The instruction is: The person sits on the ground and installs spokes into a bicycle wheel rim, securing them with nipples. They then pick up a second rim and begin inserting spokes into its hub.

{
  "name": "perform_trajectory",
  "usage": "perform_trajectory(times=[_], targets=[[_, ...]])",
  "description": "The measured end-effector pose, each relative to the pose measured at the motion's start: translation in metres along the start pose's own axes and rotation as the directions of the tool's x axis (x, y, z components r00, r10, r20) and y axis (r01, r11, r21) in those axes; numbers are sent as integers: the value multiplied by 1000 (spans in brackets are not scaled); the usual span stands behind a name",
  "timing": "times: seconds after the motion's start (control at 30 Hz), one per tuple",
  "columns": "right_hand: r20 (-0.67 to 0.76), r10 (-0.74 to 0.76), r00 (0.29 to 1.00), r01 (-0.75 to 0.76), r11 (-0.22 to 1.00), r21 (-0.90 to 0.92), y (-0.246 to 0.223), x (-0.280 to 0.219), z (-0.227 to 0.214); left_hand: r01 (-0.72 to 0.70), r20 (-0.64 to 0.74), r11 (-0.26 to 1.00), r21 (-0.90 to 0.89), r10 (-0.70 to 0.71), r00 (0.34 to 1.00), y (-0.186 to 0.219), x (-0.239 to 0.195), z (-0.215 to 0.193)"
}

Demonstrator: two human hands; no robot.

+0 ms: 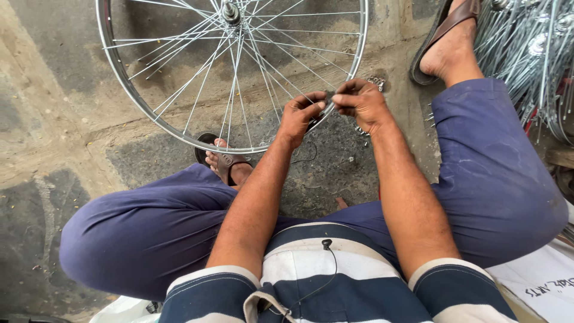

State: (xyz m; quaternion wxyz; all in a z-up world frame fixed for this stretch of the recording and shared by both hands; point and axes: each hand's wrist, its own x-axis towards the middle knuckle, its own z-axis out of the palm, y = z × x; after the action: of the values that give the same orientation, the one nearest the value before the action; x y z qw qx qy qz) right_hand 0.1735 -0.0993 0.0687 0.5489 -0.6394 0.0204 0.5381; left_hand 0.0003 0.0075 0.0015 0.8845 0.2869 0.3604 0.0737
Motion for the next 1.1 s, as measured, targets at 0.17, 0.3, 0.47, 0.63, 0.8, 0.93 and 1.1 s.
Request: perform_trajectory(times=[0.17, 0.3, 0.47, 0.63, 0.8, 0.93, 1.1], targets=[[44, 123, 991, -125, 990, 57, -5, -6, 23, 15, 84, 999, -32, -12, 996, 9, -5, -3], [26, 180, 983, -179, 983, -36, -1, -3, 15, -20, 118, 1000, 4, 20, 993, 9, -5, -4], [-203, 109, 973, -144, 976, -164, 5, 16, -42, -47, 62, 998, 47, 44, 997, 0, 1, 1], [-461, -191, 867, -384, 334, -861, 59, 12, -110, -6, 4, 1000, 3, 6, 1000, 0, 1, 1], [-524, -133, 842, -489, 223, -843, 127, 18, -115, -8, -22, 1000, 16, 8, 1000, 4, 1, 3], [-427, -256, 867, -357, 278, -892, 137, 20, -115, -16, -15, 1000, 18, 16, 1000, 7, 0, 5], [-515, -254, 819, -417, 353, -837, 131, 21, -129, -3, -23, 999, 39, 4, 1000, 8, 0, 3]])
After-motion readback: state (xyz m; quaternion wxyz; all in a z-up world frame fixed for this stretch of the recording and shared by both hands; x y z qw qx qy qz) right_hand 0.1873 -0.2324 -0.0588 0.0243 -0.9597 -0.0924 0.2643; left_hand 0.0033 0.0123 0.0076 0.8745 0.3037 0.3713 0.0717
